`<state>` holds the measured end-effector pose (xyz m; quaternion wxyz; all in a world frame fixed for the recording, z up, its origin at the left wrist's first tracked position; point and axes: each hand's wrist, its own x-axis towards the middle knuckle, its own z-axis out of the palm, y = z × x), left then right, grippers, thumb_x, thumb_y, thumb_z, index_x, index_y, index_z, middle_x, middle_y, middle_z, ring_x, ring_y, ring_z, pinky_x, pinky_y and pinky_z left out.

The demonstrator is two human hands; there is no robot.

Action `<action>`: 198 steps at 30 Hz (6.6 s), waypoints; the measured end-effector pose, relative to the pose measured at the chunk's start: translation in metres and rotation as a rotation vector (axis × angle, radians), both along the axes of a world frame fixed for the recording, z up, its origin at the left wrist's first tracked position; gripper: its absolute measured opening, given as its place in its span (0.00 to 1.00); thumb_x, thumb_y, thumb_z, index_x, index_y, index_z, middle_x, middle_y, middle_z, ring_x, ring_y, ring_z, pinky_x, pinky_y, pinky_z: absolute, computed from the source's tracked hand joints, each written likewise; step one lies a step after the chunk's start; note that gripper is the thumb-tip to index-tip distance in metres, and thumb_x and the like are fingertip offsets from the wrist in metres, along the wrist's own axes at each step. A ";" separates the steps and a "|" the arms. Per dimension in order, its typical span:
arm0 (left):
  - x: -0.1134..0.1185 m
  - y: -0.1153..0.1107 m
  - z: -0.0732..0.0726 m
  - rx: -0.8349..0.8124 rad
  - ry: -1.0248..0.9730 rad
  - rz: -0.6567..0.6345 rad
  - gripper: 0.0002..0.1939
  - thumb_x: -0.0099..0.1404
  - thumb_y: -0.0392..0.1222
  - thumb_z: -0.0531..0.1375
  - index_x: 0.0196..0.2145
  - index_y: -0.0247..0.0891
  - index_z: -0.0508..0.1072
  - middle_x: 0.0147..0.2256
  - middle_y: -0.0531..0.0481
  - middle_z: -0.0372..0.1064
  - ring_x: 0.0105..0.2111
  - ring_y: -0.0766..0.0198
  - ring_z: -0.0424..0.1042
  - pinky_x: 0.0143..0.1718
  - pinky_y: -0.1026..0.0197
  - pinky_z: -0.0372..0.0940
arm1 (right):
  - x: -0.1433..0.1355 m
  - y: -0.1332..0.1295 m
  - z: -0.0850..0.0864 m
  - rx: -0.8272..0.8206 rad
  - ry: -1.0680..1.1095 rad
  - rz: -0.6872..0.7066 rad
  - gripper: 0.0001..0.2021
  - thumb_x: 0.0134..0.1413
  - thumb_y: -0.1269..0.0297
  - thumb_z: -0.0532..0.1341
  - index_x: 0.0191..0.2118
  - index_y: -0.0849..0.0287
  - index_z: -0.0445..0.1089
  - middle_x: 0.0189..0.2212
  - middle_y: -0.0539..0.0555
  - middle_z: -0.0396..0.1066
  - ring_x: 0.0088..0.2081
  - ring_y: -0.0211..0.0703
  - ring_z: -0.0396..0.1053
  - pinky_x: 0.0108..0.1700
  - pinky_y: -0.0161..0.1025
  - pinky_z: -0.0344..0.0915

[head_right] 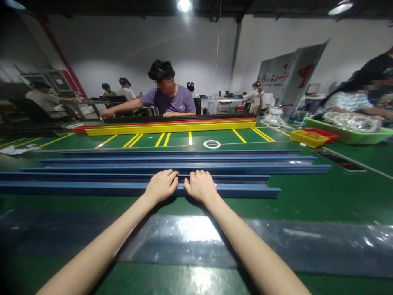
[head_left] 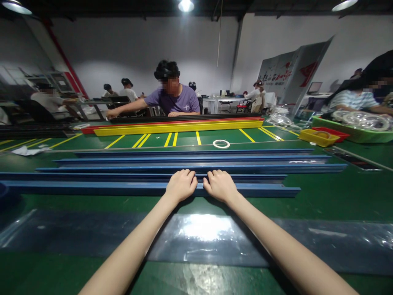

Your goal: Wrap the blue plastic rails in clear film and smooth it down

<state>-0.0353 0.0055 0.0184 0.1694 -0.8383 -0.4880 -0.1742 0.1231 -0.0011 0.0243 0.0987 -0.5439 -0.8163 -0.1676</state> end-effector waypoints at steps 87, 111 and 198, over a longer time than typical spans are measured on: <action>-0.048 -0.026 0.066 -0.679 0.012 0.021 0.04 0.57 0.41 0.54 0.26 0.41 0.66 0.25 0.55 0.66 0.26 0.66 0.66 0.23 0.67 0.52 | 0.083 -0.047 0.000 0.360 0.247 0.027 0.10 0.53 0.65 0.52 0.31 0.57 0.71 0.30 0.54 0.65 0.29 0.38 0.57 0.31 0.37 0.51; -0.134 0.003 0.065 0.001 0.254 0.643 0.21 0.62 0.52 0.46 0.39 0.35 0.70 0.38 0.42 0.63 0.41 0.45 0.59 0.40 0.45 0.55 | 0.080 -0.034 -0.022 0.099 0.087 0.137 0.21 0.56 0.59 0.47 0.54 0.62 0.57 0.55 0.58 0.57 0.57 0.46 0.49 0.55 0.49 0.50; 0.002 -0.040 -0.014 0.208 -0.008 -0.170 0.21 0.60 0.34 0.50 0.52 0.32 0.60 0.45 0.39 0.65 0.47 0.54 0.62 0.45 0.52 0.58 | 0.072 -0.047 -0.008 0.225 0.195 0.155 0.15 0.54 0.62 0.50 0.43 0.64 0.67 0.40 0.58 0.70 0.42 0.45 0.63 0.44 0.43 0.57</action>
